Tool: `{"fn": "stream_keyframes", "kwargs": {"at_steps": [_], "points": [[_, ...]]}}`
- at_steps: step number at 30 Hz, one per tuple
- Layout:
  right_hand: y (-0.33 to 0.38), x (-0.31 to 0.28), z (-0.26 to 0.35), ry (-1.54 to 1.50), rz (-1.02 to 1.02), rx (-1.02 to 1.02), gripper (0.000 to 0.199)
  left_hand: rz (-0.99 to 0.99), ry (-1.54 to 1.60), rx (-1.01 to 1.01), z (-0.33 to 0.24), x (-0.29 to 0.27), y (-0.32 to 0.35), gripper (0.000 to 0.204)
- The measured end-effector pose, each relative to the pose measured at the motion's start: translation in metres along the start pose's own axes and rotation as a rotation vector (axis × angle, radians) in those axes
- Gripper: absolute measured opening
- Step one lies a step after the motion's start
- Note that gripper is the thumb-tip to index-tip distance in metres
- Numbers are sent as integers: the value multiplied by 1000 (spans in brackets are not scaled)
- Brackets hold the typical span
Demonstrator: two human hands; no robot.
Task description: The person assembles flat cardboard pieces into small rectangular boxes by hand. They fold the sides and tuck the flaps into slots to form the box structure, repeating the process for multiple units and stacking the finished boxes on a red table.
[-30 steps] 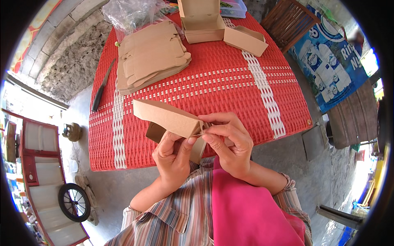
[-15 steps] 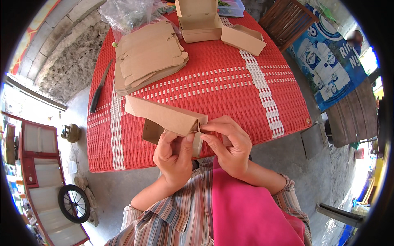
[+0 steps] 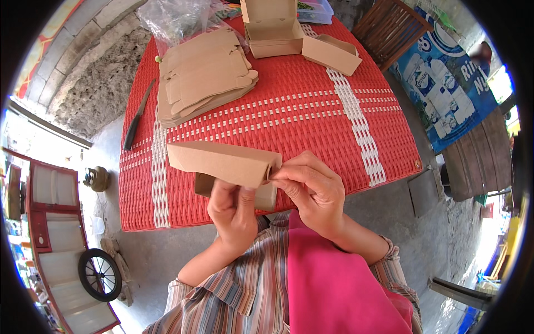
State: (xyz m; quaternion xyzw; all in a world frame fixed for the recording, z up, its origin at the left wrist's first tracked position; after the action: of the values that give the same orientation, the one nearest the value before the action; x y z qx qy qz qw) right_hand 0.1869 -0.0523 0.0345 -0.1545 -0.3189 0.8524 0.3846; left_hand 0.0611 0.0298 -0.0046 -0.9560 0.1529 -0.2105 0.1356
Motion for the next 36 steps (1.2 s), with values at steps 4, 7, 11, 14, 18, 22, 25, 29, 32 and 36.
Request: {"fn": "stream_keyframes", "kwargs": {"at_steps": [4,7,11,14,18,22,25,29,32,36], "points": [[-1,-2,4,13,53,-44,17,50,-68,73,-8,-5,-2,13],[-2,-5,12,34,40,-109,17,83,-301,233,-20,-4,-4,10],[0,-5,16,16,2,-206,18,115,-374,225,-18,-6,-1,10],[3,-5,15,0,-8,-199,18,68,-339,187,-10,-7,1,12],[6,-5,11,-15,-3,-131,19,-17,-238,133,-4,-7,-1,15],[6,-5,8,10,-33,-167,19,28,-414,246,-11,-2,1,15],[3,-4,4,-3,5,-134,24,24,-493,266,-11,-1,2,15],[2,-2,5,79,-25,-243,33,129,-578,373,-22,8,-3,18],[4,-6,-7,168,-47,-273,34,283,-665,257,-27,12,-3,23],[2,-6,-14,245,-98,-303,30,354,-639,208,-30,12,-5,33]]}}
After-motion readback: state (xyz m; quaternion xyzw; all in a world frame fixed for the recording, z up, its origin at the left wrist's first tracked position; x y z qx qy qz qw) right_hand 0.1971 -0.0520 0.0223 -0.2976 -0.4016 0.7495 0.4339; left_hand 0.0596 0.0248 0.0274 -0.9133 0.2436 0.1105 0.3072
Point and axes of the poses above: each hand's wrist, its own y-axis away from the middle knuckle, its own x-axis out of the palm, z = x × y, the point moved 6 cm from there along -y, towards the middle knuckle, and after that the axes turned 13 degrees about -z, right-handed, at the moved point
